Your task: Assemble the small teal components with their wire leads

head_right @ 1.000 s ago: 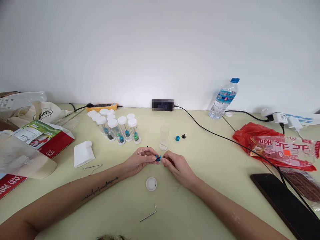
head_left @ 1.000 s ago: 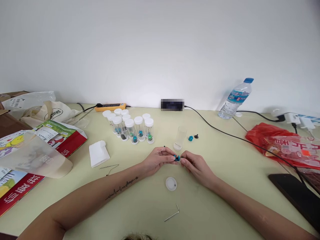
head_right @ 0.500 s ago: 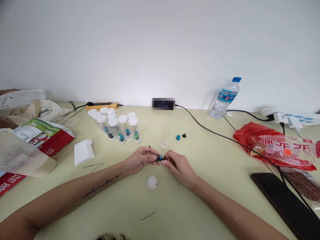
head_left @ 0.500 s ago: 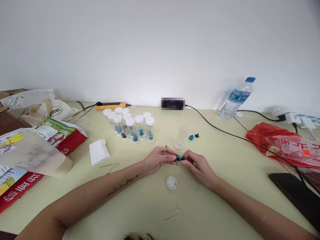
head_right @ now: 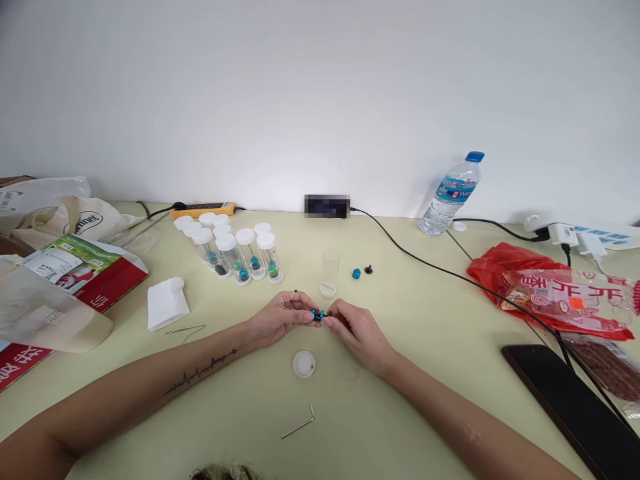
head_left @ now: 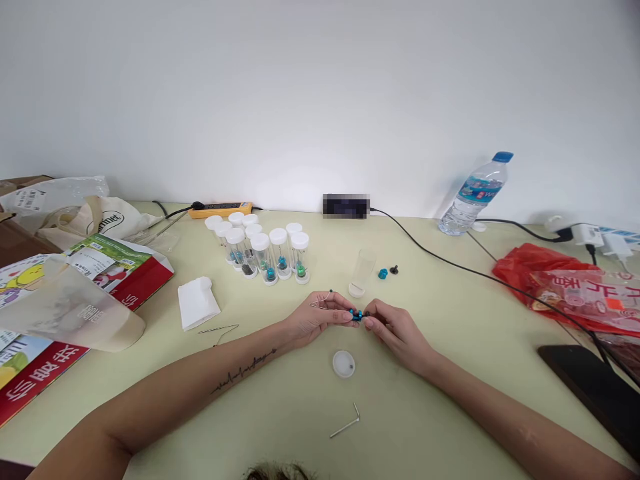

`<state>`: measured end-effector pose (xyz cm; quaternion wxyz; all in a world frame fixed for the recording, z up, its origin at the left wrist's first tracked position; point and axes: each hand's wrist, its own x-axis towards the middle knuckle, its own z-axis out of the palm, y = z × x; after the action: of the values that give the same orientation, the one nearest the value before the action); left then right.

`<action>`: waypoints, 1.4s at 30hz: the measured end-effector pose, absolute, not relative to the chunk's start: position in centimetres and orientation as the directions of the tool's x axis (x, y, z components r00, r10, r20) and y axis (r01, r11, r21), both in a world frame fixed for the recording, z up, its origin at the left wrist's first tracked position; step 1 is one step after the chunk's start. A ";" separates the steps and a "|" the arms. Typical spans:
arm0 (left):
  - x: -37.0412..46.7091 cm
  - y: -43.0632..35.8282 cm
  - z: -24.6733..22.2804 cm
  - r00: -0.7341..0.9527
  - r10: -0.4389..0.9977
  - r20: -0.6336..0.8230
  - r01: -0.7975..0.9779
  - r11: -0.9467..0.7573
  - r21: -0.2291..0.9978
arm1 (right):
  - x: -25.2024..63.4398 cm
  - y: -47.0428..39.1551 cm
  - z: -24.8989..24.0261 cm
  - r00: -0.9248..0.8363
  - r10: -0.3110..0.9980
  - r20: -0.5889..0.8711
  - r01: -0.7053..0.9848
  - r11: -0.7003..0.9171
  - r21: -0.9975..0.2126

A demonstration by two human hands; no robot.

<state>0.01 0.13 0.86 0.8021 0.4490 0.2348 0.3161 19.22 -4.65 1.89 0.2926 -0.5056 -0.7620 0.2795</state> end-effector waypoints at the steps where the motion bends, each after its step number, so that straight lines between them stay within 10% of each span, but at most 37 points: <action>1: 0.0 0.1 0.8 0.693 0.715 -0.090 -0.294 0.394 0.871 | 19.2 -4.6 1.9 -0.329 0.931 0.160 0.605 0.337 -0.721; 42: 0.0 0.2 0.9 0.684 0.721 -0.111 -0.282 0.401 0.871 | 19.4 -4.8 1.5 -0.305 0.919 0.249 0.609 0.389 -0.691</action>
<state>0.00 0.23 0.92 0.8005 0.4486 0.2448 0.3131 19.36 -4.84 1.48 0.3181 -0.4961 -0.7704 0.2435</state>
